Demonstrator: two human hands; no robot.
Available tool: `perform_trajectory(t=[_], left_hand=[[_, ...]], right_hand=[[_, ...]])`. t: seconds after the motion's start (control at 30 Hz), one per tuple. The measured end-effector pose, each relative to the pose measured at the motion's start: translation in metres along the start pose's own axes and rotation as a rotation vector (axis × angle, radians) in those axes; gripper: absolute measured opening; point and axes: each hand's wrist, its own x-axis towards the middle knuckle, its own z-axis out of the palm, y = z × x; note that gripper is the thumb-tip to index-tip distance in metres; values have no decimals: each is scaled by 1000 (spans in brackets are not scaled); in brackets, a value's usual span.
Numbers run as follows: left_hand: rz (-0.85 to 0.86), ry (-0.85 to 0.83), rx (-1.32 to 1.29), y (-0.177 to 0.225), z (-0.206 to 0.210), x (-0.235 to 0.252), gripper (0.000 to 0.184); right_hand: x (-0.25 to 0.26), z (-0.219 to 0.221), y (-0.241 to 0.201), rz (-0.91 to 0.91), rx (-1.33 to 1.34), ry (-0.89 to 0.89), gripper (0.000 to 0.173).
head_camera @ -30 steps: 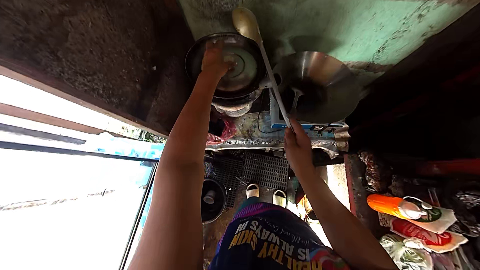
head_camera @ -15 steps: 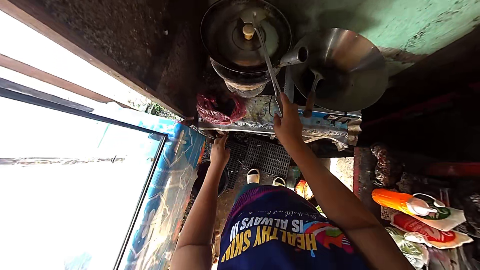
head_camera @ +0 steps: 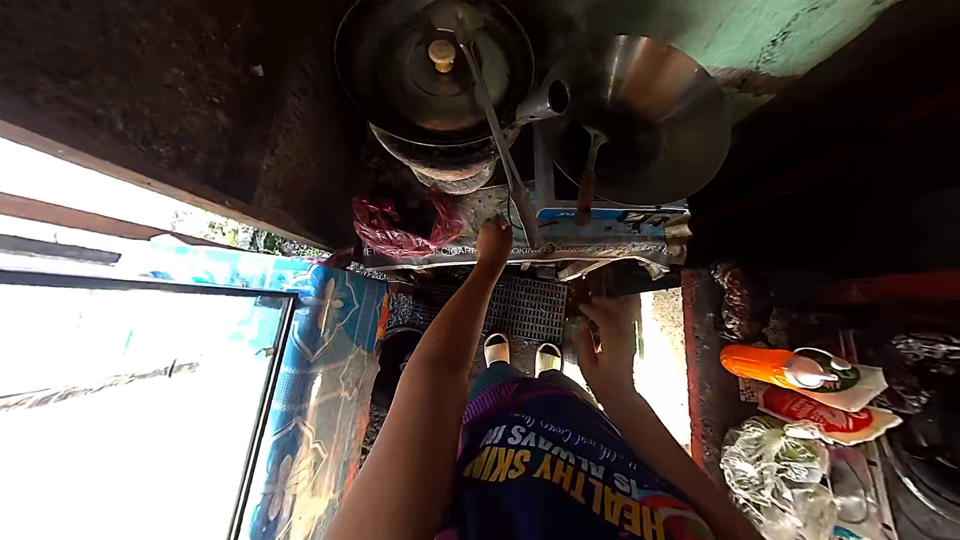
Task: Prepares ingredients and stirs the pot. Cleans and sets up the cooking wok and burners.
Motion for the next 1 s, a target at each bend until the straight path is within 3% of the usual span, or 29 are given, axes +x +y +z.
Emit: perform_trajectory(t=[0.17, 0.33, 0.43, 0.57, 0.73, 0.87, 1.0], left_hand=[[-119, 12, 170, 21, 14, 33, 48], [-207, -19, 172, 25, 18, 42, 41], [-269, -48, 95, 26, 12, 43, 36], [-256, -127, -226, 3, 19, 41, 32], [-168, -258, -618, -14, 11, -14, 27], [-77, -233, -722, -23, 19, -71, 25], [-99, -192, -833, -7, 27, -154, 24]], right_hand=[[-48, -25, 23, 323, -34, -59, 27], [-70, -26, 34, 501, -39, -46, 28], [-70, -20, 36, 477, -1, -66, 28], [-70, -22, 40, 400, 42, -145, 28], [-60, -21, 57, 360, 13, -331, 29], [-49, -14, 60, 249, 23, -418, 29], [-37, -6, 51, 212, 65, -499, 36]])
